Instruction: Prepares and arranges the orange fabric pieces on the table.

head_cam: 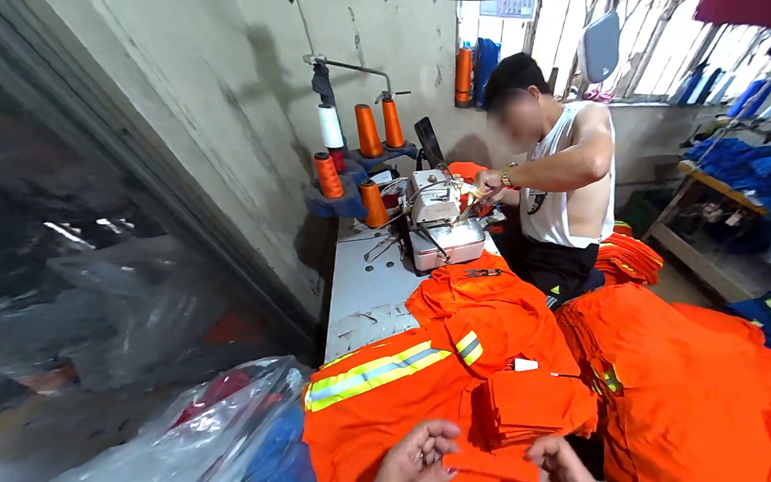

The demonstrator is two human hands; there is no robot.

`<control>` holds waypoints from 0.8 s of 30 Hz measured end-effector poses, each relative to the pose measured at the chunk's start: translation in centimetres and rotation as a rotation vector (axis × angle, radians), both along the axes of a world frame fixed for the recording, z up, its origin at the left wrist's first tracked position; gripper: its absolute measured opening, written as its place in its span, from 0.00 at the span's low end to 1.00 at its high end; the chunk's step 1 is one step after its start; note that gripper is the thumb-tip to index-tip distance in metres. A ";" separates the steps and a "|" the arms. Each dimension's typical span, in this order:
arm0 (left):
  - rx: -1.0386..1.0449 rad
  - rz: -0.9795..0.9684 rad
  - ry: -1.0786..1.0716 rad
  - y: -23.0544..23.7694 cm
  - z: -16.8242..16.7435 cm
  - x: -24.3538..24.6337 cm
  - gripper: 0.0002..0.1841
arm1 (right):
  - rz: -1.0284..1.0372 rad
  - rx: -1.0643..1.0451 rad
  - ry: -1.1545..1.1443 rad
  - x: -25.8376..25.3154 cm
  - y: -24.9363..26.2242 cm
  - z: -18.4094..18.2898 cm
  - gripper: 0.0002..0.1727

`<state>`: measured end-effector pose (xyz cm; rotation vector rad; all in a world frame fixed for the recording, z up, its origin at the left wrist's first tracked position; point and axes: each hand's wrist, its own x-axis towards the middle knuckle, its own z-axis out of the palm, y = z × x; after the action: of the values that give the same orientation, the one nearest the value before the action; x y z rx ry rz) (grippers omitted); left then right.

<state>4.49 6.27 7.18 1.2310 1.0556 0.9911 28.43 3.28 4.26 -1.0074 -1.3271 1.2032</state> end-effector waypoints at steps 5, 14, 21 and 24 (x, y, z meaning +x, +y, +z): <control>0.095 0.029 0.125 6.5 0.3 7.3 0.22 | -0.292 -0.146 0.013 3.3 5.4 1.9 0.17; 0.257 0.055 0.862 7.4 -1.7 10.7 0.32 | -0.278 -0.406 -0.299 6.2 9.8 -2.3 0.22; 0.695 -0.322 0.903 6.5 -2.9 13.3 0.21 | -0.407 -0.292 -0.145 8.0 6.4 -2.5 0.19; 0.503 -0.547 1.153 6.1 -4.9 13.5 0.46 | -0.384 -0.433 -0.145 8.8 4.2 -4.3 0.17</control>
<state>17.98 12.38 2.26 2.4758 1.1989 0.0164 37.27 7.45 -0.07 -1.6040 -0.9336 1.1552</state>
